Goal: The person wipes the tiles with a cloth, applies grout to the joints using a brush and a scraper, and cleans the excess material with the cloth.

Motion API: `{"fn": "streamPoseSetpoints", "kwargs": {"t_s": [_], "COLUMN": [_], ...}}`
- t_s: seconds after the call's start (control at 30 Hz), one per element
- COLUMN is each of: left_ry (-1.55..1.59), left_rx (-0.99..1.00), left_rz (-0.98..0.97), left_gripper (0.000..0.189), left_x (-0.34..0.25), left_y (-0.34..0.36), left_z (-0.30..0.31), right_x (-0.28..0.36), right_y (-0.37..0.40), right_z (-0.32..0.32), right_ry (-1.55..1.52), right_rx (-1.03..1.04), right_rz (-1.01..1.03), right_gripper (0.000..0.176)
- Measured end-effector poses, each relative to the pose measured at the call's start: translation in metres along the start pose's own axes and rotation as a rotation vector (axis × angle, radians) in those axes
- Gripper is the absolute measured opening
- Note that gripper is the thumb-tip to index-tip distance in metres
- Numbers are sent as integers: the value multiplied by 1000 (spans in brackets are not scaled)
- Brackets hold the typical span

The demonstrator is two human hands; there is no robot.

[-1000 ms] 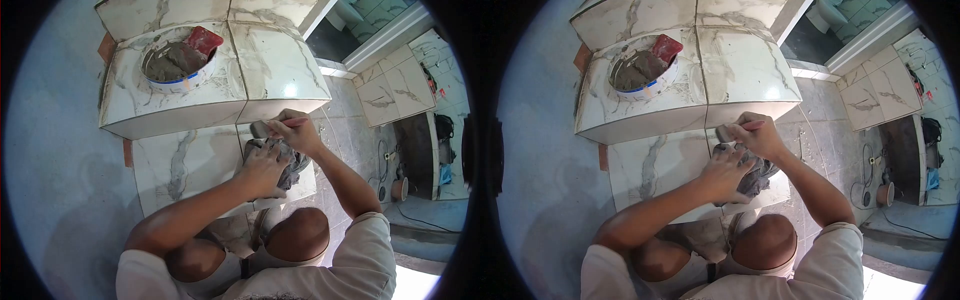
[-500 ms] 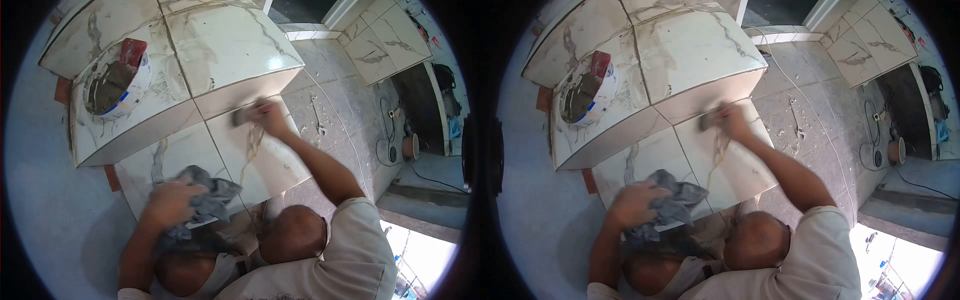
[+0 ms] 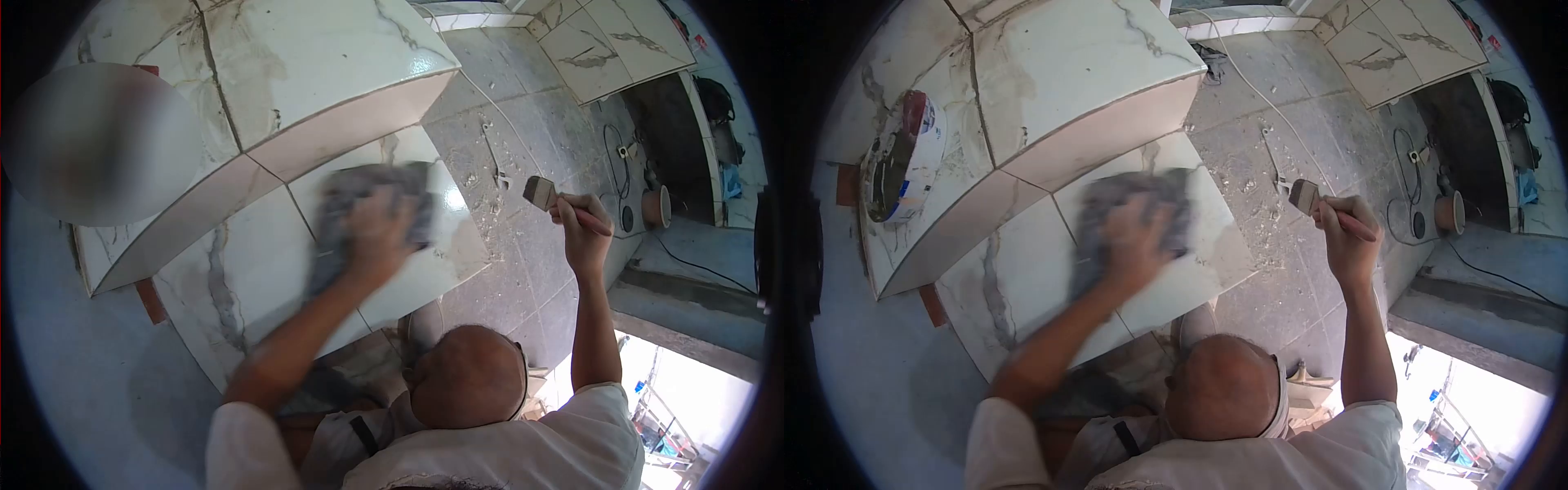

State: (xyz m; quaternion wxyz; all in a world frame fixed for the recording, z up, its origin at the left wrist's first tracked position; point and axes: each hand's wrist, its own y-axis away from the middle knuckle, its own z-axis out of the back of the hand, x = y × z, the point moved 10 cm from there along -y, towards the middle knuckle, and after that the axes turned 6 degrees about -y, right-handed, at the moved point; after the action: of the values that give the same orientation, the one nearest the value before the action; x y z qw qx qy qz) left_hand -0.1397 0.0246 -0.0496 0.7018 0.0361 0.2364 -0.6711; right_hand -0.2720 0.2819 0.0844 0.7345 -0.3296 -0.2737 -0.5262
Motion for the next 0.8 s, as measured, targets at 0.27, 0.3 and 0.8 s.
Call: {"fn": "streamPoseSetpoints", "kwargs": {"t_s": [0.27,0.3,0.8], "left_ry": [1348,1300,18], "left_rx": [188,180,97], "left_rz": [-208,-219,43], "left_gripper": [54,55,81], "left_x": [-209,-189,134], "left_y": [-35,-36,107], "left_z": [-34,-10,81], "right_x": [36,35,-19], "right_y": [18,21,4], "right_z": [141,161,51], "right_ry": [-134,-187,-553], "right_rx": [-400,-452,-160], "right_rz": [191,208,27], "right_gripper": [12,12,8]}}
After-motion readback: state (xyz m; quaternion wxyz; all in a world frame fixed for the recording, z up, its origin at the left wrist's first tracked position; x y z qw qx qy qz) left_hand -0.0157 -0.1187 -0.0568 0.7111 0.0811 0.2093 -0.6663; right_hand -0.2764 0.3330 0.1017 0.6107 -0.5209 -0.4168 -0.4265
